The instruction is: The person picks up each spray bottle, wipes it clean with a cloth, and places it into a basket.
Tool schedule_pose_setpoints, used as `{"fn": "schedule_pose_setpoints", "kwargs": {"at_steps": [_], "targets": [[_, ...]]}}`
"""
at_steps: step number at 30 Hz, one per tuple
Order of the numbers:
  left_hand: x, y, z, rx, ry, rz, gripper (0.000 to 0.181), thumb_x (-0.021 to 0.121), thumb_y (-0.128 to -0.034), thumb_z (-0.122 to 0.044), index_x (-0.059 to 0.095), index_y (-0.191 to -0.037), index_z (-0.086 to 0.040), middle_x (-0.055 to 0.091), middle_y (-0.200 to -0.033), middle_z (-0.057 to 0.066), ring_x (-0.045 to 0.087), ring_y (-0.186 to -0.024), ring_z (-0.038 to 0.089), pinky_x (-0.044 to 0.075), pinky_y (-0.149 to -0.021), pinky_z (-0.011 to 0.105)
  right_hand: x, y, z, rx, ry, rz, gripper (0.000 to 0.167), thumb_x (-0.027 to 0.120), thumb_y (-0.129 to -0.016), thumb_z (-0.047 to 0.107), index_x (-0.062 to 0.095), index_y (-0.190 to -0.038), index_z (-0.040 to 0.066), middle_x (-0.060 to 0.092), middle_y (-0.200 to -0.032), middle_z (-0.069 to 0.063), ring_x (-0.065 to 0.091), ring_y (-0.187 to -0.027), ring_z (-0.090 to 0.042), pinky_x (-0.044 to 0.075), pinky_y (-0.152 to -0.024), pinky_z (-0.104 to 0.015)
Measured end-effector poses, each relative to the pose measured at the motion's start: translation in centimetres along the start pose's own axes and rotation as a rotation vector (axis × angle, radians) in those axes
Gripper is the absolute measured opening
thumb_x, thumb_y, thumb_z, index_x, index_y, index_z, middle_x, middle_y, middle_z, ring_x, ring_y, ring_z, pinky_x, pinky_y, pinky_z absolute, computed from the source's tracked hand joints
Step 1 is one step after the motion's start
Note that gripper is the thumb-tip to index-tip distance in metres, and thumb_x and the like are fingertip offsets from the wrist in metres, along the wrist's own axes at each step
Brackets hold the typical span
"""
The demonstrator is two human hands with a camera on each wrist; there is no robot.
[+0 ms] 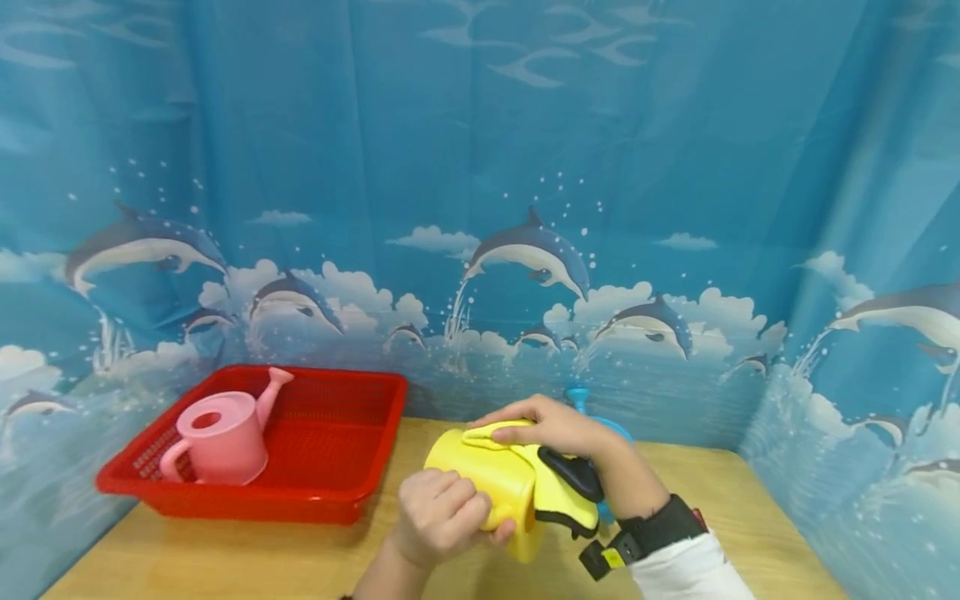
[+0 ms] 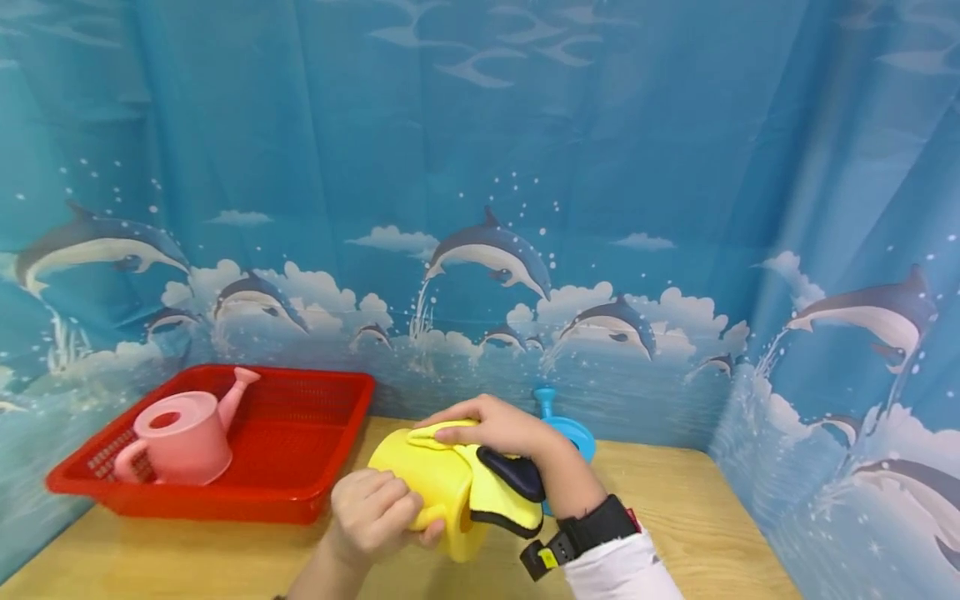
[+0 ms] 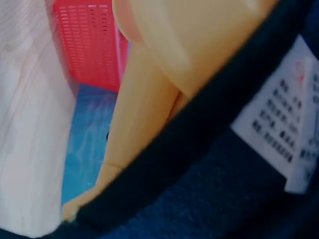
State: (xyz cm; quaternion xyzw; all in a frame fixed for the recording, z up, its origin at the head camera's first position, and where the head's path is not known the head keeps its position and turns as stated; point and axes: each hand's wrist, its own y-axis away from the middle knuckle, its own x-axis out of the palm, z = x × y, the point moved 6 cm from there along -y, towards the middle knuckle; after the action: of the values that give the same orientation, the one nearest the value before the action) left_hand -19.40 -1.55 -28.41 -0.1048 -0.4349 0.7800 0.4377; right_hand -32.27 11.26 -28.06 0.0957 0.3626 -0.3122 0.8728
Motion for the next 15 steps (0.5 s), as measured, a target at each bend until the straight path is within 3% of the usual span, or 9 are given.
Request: {"fn": "schedule_pose_setpoints", "kwargs": {"at_steps": [5, 10, 15], "targets": [[0.2, 0.8, 0.6, -0.047, -0.009, 0.015, 0.048, 0.051, -0.0951, -0.033, 0.035, -0.052, -0.019, 0.030, -0.048, -0.010, 0.026, -0.039, 0.001, 0.013, -0.043, 0.011, -0.2, -1.8, -1.1, 0.075, -0.017, -0.011, 0.036, 0.054, -0.098, 0.035, 0.061, -0.130, 0.020, 0.061, -0.132, -0.002, 0.056, -0.122, -0.019, 0.047, -0.096, -0.035], [0.2, 0.9, 0.4, -0.029, -0.014, 0.006, 0.048, 0.053, -0.0939, -0.032, 0.036, -0.051, -0.019, 0.030, -0.048, -0.010, 0.026, -0.039, 0.001, 0.013, -0.042, 0.012, 0.0, -3.1, -1.8, 0.153, -0.038, -0.020, 0.035, 0.056, -0.097, 0.035, 0.062, -0.129, 0.021, 0.062, -0.131, -0.001, 0.057, -0.119, -0.019, 0.048, -0.093, -0.033], [0.2, 1.0, 0.3, -0.036, -0.011, -0.004, 0.048, 0.053, -0.0942, -0.032, 0.036, -0.052, -0.018, 0.031, -0.048, -0.010, 0.027, -0.039, 0.001, 0.015, -0.042, 0.011, 0.3, -3.9, -1.9, 0.158, -0.010, -0.012, 0.036, 0.056, -0.097, 0.034, 0.062, -0.130, 0.019, 0.062, -0.131, -0.003, 0.057, -0.121, -0.021, 0.049, -0.093, -0.032]]}}
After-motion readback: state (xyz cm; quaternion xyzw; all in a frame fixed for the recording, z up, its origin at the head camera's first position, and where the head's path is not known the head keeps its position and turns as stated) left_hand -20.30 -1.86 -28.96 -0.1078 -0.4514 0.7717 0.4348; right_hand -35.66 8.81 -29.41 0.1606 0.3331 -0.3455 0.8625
